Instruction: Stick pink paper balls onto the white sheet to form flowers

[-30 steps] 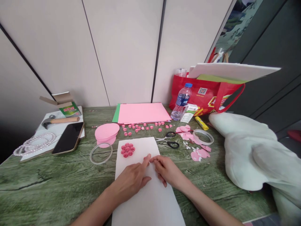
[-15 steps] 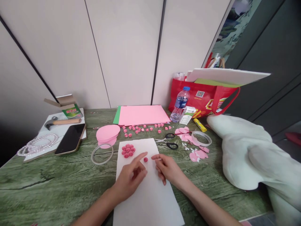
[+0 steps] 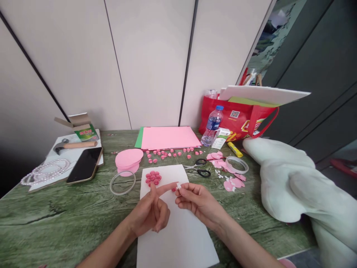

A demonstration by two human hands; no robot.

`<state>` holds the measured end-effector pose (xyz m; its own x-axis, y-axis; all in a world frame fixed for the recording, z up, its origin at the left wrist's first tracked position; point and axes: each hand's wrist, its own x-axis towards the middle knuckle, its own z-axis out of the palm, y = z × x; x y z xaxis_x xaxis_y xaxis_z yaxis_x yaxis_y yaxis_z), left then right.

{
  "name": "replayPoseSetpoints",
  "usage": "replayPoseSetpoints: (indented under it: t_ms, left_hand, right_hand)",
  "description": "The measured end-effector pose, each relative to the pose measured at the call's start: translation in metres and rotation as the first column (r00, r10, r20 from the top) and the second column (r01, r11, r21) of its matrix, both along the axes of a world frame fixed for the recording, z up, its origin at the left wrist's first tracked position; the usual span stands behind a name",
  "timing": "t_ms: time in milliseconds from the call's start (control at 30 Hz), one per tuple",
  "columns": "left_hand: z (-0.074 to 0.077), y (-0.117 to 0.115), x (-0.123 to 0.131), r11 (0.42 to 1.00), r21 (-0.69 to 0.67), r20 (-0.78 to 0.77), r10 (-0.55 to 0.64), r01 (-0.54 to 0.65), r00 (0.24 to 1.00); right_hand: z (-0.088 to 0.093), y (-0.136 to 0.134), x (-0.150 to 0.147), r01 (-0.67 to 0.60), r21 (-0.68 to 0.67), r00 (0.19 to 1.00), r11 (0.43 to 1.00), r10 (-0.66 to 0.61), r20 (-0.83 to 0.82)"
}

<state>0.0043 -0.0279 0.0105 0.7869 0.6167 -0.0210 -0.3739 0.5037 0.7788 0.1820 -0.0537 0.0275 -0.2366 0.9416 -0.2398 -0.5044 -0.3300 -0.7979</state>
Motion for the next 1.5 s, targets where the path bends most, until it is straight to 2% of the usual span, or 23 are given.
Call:
replayPoseSetpoints:
  t_ms: [100, 167, 200, 233, 267, 333, 367, 400, 433, 467, 533, 600, 700, 833, 933, 1100, 1367, 1500]
  left_hand:
    - [0.005, -0.001, 0.002, 0.986, 0.163, -0.17, 0.064, -0.036, 0.983]
    - [0.007, -0.003, 0.004, 0.932, 0.355, -0.318, 0.194, -0.073, 0.928]
    - [0.007, -0.004, 0.004, 0.879, 0.469, -0.382, 0.286, -0.083, 0.879]
    - [0.006, -0.004, 0.005, 0.801, 0.593, -0.418, 0.397, -0.085, 0.817]
    - [0.004, -0.004, 0.005, 0.698, 0.713, -0.422, 0.508, -0.071, 0.751]
    - [-0.002, -0.003, 0.005, 0.411, 0.912, -0.312, 0.705, -0.009, 0.637]
    - [-0.005, -0.002, 0.004, 0.279, 0.96, -0.243, 0.754, 0.038, 0.61]
    - [-0.008, -0.001, 0.002, 0.184, 0.98, -0.189, 0.784, 0.069, 0.591]
    - [-0.01, 0.001, 0.001, 0.131, 0.988, -0.152, 0.81, 0.077, 0.566]
    - [-0.01, 0.002, 0.0, 0.107, 0.991, -0.134, 0.831, 0.081, 0.54]
    - [-0.01, 0.004, -0.001, 0.106, 0.989, -0.142, 0.861, 0.101, 0.488]
    - [-0.008, 0.006, -0.002, 0.107, 0.976, -0.185, 0.862, 0.188, 0.472]
    - [-0.007, 0.008, -0.002, 0.085, 0.939, -0.252, 0.831, 0.335, 0.496]
    - [-0.01, 0.009, -0.003, 0.076, 0.91, -0.303, 0.794, 0.408, 0.527]
    - [-0.013, 0.01, -0.005, 0.036, 0.885, -0.31, 0.788, 0.463, 0.531]
    - [-0.016, 0.011, -0.005, -0.011, 0.865, -0.299, 0.792, 0.501, 0.533]
    - [-0.019, 0.012, -0.005, -0.001, 0.853, -0.324, 0.784, 0.523, 0.529]
    - [-0.02, 0.012, -0.003, -0.025, 0.842, -0.315, 0.788, 0.539, 0.528]
  right_hand:
    - [0.001, 0.001, 0.004, -0.008, 0.011, 0.999, 1.0, 0.008, 0.047]
    - [0.001, 0.002, 0.008, -0.042, 0.015, 0.993, 0.999, 0.04, 0.113]
    - [0.0, 0.003, 0.01, -0.071, 0.014, 0.985, 0.997, 0.068, 0.16]
    - [0.0, 0.005, 0.012, -0.103, 0.009, 0.972, 0.995, 0.099, 0.214]
    - [-0.001, 0.006, 0.014, -0.134, 0.001, 0.954, 0.991, 0.129, 0.27]
    - [-0.003, 0.011, 0.017, -0.189, -0.019, 0.909, 0.982, 0.182, 0.374]
    - [-0.005, 0.013, 0.019, -0.213, -0.031, 0.884, 0.977, 0.206, 0.419]
    - [-0.007, 0.016, 0.019, -0.232, -0.048, 0.859, 0.972, 0.227, 0.46]
    - [-0.009, 0.019, 0.02, -0.244, -0.066, 0.833, 0.968, 0.244, 0.496]
    - [-0.011, 0.021, 0.02, -0.251, -0.086, 0.808, 0.964, 0.258, 0.53]
    - [-0.014, 0.025, 0.02, -0.259, -0.125, 0.763, 0.958, 0.282, 0.581]
    - [-0.016, 0.028, 0.018, -0.274, -0.162, 0.734, 0.948, 0.315, 0.602]
    - [-0.014, 0.031, 0.012, -0.291, -0.224, 0.71, 0.93, 0.367, 0.601]
    - [-0.01, 0.034, 0.003, -0.256, -0.288, 0.712, 0.923, 0.382, 0.589]
    - [-0.009, 0.034, 0.0, -0.247, -0.315, 0.733, 0.916, 0.389, 0.558]
    - [-0.006, 0.035, 0.001, -0.226, -0.35, 0.766, 0.909, 0.388, 0.513]
    - [-0.003, 0.04, 0.004, -0.221, -0.403, 0.802, 0.888, 0.401, 0.443]
    - [-0.001, 0.044, 0.005, -0.228, -0.431, 0.798, 0.873, 0.422, 0.431]
